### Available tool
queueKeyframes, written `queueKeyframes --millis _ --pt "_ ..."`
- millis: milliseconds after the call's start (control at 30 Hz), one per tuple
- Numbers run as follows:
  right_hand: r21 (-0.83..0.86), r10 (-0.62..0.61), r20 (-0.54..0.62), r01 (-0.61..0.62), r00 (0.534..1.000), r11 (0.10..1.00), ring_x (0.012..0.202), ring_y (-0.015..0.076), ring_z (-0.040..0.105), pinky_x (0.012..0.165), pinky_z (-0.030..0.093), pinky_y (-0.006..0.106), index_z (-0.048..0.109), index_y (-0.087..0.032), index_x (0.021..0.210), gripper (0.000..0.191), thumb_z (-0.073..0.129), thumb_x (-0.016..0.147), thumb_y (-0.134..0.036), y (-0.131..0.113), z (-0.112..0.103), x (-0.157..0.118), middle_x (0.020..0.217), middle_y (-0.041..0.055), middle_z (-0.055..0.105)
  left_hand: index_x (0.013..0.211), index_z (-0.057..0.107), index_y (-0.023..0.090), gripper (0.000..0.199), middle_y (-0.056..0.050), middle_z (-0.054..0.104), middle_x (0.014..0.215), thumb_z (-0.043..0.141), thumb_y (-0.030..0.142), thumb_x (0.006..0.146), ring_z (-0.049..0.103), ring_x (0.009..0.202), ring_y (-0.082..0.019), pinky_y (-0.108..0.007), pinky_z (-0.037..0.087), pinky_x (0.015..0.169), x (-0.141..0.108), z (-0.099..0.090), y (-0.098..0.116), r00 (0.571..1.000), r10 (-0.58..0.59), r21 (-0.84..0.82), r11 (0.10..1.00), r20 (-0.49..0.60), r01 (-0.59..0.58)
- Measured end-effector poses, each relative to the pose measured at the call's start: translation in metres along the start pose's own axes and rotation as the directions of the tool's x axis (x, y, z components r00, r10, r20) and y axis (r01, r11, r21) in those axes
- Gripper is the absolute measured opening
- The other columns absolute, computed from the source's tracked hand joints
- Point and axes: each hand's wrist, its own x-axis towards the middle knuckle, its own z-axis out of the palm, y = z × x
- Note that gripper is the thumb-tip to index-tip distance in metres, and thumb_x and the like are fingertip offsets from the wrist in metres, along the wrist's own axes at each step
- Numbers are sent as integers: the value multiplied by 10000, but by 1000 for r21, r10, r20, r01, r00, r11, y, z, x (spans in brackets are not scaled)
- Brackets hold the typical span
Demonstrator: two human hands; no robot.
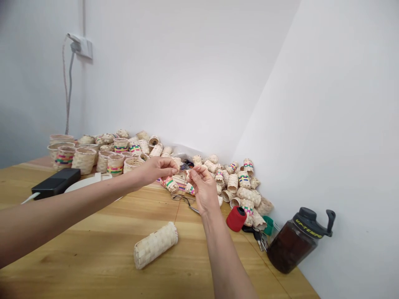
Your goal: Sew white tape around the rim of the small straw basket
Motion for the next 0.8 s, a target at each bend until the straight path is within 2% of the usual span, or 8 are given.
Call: queueKeyframes --millis 267,367,567,800 --pt "-179 -12 -53 2 999 984 623 91 535 574 511 204 619 -208 773 317 813 601 -390 18 -21 -11 692 -50 566 711 581 147 195 39 482 557 621 336 684 403 498 -79 -181 324 477 -6 -13 -18 998 -64 27 998 -26 64" --pt "-264 -32 -50 18 998 964 642 107 553 578 512 222 625 -201 777 307 795 618 -401 17 -26 -13 697 -39 579 728 587 147 240 37 491 555 619 377 669 408 491 -82 -178 333 458 -11 -15 -26 995 -101 48 994 -4 102" --pt "-409 -96 16 94 995 908 621 127 574 605 489 260 666 -194 810 265 758 670 -400 4 -24 -12 675 -20 631 703 599 155 281 44 473 502 630 428 645 392 435 -88 -176 267 379 -19 0 -34 983 -160 102 983 85 151" --pt "-532 -147 75 164 986 831 691 153 603 650 479 278 684 -214 824 181 690 753 -380 -1 -34 -14 759 -4 666 675 588 162 242 53 472 525 618 398 632 400 423 -78 -179 285 388 -22 23 -50 968 -191 78 980 162 181"
